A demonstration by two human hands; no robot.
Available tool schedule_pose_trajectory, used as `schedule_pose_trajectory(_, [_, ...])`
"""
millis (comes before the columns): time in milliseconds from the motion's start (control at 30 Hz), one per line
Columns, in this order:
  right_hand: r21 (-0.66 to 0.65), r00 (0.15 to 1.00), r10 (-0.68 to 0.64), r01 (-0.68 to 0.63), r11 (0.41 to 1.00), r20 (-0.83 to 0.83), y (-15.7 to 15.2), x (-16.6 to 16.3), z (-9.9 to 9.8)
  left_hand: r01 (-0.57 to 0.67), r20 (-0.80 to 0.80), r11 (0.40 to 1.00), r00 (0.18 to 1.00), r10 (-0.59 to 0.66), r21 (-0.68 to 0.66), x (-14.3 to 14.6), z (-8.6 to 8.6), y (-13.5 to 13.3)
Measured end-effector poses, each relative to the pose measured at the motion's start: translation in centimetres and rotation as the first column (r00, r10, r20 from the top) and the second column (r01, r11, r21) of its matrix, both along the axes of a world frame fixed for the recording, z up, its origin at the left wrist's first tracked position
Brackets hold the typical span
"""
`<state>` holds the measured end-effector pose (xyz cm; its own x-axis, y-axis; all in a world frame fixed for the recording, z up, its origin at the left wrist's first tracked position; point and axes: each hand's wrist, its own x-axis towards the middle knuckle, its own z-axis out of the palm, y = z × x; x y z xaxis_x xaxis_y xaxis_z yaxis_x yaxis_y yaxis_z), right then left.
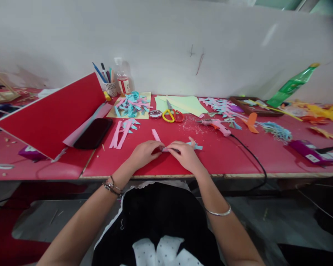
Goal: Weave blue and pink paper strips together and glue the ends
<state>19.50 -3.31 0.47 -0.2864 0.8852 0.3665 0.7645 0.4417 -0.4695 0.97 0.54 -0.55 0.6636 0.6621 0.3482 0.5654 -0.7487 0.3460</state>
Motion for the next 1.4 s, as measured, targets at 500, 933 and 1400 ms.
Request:
schedule_pose_trajectory(500, [-0.016, 0.997, -0.025, 0.023, 1.0, -0.071, 0.1, -0.1, -0.2, -0.04, -0.003, 0.999, 0.999, 0.04, -0.017, 0.1, -0.1, 0.2])
schedule_pose_trajectory(933, [-0.003, 0.999, 0.028, -0.029, 1.0, -0.03, -0.3, 0.0, -0.2, 0.052, 0.037, 0.998, 0.998, -0.051, -0.022, -0.1, -0.3, 0.1])
schedule_pose_trajectory(1400, [-0.021, 0.999, -0.01, 0.011, 1.0, 0.038, -1.1, 2.6, -0.5, 0.092, -0.189, 0.994, 0.979, -0.08, 0.058, -0.8, 1.3, -1.9])
